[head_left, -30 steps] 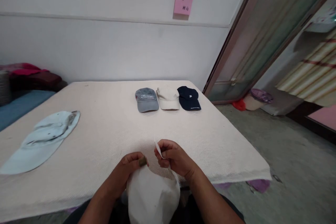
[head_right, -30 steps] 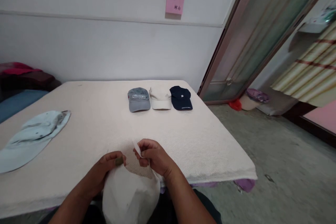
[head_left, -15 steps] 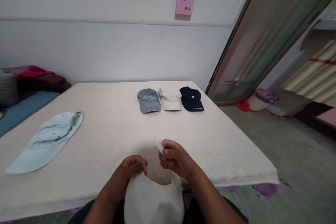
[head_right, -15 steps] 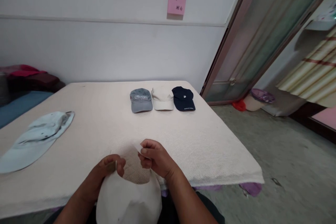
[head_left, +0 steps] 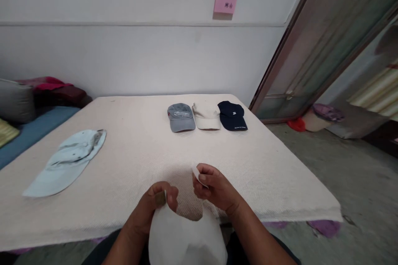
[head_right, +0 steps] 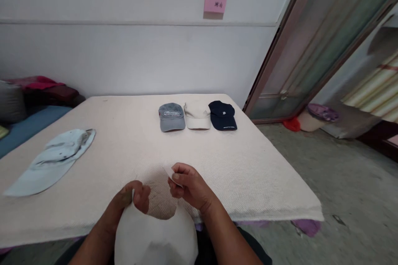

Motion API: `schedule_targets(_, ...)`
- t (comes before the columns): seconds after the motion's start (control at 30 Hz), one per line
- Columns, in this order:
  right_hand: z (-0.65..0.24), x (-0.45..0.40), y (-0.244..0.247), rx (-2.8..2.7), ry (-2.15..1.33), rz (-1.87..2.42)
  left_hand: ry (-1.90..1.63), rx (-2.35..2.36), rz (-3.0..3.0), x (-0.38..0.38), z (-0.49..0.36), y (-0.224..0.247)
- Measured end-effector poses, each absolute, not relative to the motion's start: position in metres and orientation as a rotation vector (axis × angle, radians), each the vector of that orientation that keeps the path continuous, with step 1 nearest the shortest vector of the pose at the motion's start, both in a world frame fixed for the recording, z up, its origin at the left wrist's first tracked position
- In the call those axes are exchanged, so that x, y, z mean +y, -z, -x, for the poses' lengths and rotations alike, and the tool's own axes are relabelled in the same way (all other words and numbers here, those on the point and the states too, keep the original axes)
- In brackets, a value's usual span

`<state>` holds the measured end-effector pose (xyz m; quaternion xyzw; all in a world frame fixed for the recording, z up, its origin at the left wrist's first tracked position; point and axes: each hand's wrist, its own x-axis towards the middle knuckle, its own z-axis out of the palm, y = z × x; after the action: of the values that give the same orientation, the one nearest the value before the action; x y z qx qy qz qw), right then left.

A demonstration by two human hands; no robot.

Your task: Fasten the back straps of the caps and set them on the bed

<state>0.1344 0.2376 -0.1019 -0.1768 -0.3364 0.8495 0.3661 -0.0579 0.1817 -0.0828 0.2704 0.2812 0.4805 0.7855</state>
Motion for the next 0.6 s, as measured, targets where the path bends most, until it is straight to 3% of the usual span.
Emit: schedule_targets(0.6,-0.135,0.237,0.103,-0.953,-2.097,0.478,-0.985,0.893,-0.756,0.188,0.062,0.096)
